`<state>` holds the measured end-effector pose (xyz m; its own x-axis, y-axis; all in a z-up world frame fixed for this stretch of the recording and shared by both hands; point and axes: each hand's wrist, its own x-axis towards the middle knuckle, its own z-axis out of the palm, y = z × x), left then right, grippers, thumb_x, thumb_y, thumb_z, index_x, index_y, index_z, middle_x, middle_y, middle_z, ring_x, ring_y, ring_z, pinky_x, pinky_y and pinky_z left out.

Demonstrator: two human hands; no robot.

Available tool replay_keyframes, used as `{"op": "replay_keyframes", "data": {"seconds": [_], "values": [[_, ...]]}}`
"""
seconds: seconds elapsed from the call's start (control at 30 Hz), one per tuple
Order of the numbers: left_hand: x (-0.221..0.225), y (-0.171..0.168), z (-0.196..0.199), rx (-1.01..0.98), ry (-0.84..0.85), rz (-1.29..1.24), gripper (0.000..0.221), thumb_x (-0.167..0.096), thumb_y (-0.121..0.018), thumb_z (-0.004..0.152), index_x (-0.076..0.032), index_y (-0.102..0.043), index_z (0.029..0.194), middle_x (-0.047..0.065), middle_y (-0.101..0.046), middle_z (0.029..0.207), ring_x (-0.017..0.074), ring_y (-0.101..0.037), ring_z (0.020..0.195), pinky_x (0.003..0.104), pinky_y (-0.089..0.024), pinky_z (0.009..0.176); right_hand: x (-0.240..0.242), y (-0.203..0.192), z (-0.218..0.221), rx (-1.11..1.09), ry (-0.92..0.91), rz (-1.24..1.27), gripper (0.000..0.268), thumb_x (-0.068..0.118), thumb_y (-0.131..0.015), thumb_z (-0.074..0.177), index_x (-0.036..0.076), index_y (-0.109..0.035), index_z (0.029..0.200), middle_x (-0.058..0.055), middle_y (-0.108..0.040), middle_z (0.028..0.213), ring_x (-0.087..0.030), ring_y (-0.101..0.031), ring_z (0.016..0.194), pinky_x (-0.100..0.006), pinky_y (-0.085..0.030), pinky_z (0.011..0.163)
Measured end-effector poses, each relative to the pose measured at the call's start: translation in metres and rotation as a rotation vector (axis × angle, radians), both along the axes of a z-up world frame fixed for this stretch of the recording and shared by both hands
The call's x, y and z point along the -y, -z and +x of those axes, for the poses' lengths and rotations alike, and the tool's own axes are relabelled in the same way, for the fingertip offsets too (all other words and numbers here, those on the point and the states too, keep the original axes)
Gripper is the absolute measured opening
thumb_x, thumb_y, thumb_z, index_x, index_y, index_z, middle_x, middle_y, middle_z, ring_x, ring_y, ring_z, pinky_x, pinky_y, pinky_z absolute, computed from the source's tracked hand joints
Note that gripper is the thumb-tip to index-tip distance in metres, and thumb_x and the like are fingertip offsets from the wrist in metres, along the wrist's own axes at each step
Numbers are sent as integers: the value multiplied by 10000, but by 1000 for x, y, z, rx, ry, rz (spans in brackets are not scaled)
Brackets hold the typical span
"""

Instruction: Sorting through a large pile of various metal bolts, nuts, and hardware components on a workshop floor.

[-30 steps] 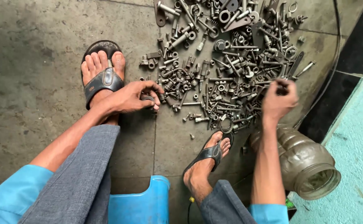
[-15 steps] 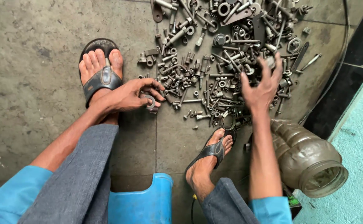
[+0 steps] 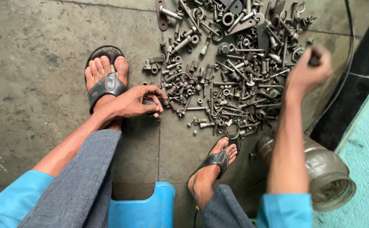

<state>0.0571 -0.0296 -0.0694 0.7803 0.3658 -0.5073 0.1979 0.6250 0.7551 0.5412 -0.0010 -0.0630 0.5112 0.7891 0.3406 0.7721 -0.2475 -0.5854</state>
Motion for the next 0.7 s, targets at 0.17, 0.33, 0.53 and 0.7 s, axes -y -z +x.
{"op": "replay_keyframes", "data": {"seconds": [0.17, 0.33, 0.53, 0.7], "values": [[-1, -1, -4, 55, -62, -1, 330, -52, -655, 942, 21, -600, 1259, 99, -735, 954, 139, -712, 857, 284, -595, 784, -82, 32, 49, 157, -319, 94, 123, 1, -719, 910, 22, -755, 1026, -122, -749, 974, -255, -718, 871, -427, -605, 844], [5, 5, -5, -21, -37, 17, 321, -78, -661, 955, 12, -605, 1258, 98, -753, 909, 135, -707, 814, 273, -588, 761, -135, 54, 76, 366, -564, -152, 81, 67, -776, 934, 26, -718, 972, -143, -716, 916, -354, -674, 833, -516, -509, 809], [-3, -2, -2, -3, -80, -25, 322, -79, -672, 934, 6, -636, 1242, 79, -740, 919, 125, -705, 807, 284, -582, 755, -142, 15, 28, 591, -612, -186, 212, -4, -687, 803, 43, -730, 1005, -196, -660, 1033, -376, -657, 860, -447, -516, 734], [3, 8, -7, 30, -99, 19, 316, -101, -677, 944, 6, -642, 1239, 68, -733, 932, 112, -696, 816, 272, -575, 769, -137, 49, 69, 122, -656, -77, 141, -86, -655, 950, -16, -702, 1063, -142, -712, 1064, -282, -715, 977, -435, -589, 866]]}}
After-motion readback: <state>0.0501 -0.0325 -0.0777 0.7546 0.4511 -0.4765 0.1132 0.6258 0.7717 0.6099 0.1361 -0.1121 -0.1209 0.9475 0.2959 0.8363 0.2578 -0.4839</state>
